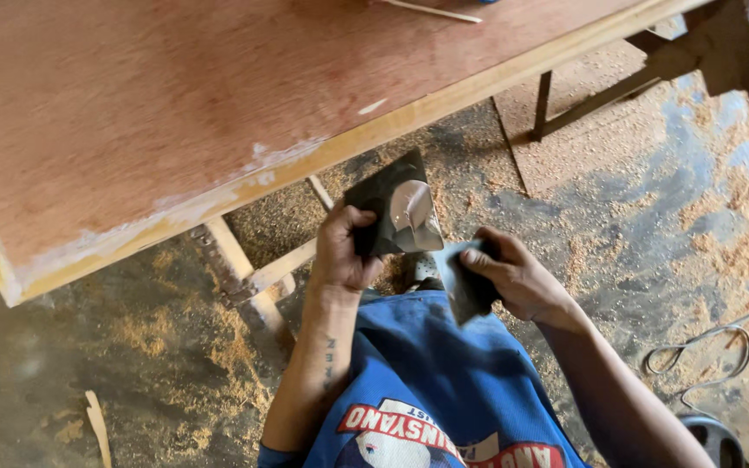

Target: The person applies white wood filler along the edge of a plywood panel, scooping filler from a can with a small spreader and smoothing it over gaps. They then sand the filled edge with a sanding block, working along the panel to smooth the surface.

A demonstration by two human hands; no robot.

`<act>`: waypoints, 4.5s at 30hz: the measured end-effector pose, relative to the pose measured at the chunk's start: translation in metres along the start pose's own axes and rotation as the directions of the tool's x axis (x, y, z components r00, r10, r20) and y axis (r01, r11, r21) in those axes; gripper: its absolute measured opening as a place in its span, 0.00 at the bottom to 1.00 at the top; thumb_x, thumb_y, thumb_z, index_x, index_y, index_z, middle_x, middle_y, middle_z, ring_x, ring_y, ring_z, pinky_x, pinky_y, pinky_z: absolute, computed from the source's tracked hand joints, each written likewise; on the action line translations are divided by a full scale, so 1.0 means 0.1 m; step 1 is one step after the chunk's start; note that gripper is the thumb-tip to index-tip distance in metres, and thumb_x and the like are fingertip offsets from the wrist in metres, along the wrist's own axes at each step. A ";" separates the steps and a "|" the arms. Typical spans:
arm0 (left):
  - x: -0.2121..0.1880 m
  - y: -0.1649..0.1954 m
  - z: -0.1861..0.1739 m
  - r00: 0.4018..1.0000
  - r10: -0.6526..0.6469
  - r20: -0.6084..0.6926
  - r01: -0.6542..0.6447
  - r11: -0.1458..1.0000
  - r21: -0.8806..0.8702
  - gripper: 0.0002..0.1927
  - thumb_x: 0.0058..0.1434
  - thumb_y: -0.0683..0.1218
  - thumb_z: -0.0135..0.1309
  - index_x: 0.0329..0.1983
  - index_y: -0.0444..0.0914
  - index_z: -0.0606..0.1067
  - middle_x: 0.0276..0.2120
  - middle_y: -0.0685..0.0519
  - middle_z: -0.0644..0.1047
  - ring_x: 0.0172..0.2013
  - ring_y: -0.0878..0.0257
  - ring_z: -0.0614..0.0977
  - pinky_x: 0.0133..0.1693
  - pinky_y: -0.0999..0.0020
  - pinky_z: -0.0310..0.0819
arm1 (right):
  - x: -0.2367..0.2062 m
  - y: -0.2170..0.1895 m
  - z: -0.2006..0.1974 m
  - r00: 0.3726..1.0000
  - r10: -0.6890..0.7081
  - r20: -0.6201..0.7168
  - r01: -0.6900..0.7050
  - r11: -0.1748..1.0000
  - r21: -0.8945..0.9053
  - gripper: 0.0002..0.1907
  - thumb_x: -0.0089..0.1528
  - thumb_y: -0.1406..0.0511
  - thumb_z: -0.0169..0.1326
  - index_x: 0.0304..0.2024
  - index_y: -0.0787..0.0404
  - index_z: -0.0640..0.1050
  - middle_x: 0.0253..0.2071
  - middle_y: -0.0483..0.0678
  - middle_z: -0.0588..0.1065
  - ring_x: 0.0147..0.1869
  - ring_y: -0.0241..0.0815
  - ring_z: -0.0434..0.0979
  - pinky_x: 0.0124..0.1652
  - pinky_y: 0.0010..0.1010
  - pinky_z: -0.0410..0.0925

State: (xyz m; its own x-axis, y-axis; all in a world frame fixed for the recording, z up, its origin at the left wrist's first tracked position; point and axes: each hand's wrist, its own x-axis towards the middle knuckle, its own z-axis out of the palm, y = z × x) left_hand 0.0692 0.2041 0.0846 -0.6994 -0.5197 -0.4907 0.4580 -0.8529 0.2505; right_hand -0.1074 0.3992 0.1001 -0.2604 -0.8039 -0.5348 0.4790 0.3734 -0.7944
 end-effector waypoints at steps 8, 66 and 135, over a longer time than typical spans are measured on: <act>-0.11 -0.80 0.33 0.989 0.123 -0.087 -0.078 0.910 0.407 0.26 0.51 0.35 0.46 0.56 0.30 0.71 0.45 0.45 0.78 0.43 0.55 0.83 0.46 0.59 0.83 | -0.58 -0.43 -0.47 0.892 -0.299 -0.339 0.402 0.868 0.292 0.13 0.66 0.74 0.53 0.49 0.65 0.64 0.43 0.54 0.73 0.41 0.50 0.83 0.36 0.47 0.80; -0.82 -1.55 1.25 0.959 0.171 0.226 -0.282 0.508 0.814 0.11 0.49 0.37 0.41 0.37 0.39 0.61 0.27 0.56 0.64 0.28 0.69 0.62 0.29 0.71 0.59 | -1.62 -0.73 -0.60 0.694 -0.681 0.236 0.445 0.148 -0.883 0.12 0.53 0.76 0.53 0.40 0.67 0.79 0.38 0.54 0.79 0.38 0.49 0.81 0.39 0.39 0.74; 1.85 2.40 -1.72 0.887 0.456 0.075 -0.447 0.805 0.390 0.35 0.50 0.40 0.48 0.65 0.29 0.62 0.53 0.41 0.72 0.55 0.52 0.78 0.62 0.58 0.75 | 0.59 0.62 0.91 0.983 -0.145 -0.116 0.182 0.614 0.768 0.17 0.66 0.71 0.58 0.56 0.63 0.71 0.52 0.65 0.75 0.56 0.73 0.75 0.47 0.70 0.71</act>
State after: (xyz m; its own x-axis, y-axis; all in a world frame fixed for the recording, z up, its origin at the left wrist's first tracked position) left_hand 0.1439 -0.0883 -0.0895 -0.4522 -0.8536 -0.2586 0.4670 -0.4736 0.7467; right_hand -0.0174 0.3326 0.0455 -0.4228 -0.7903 -0.4436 0.8908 -0.2726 -0.3634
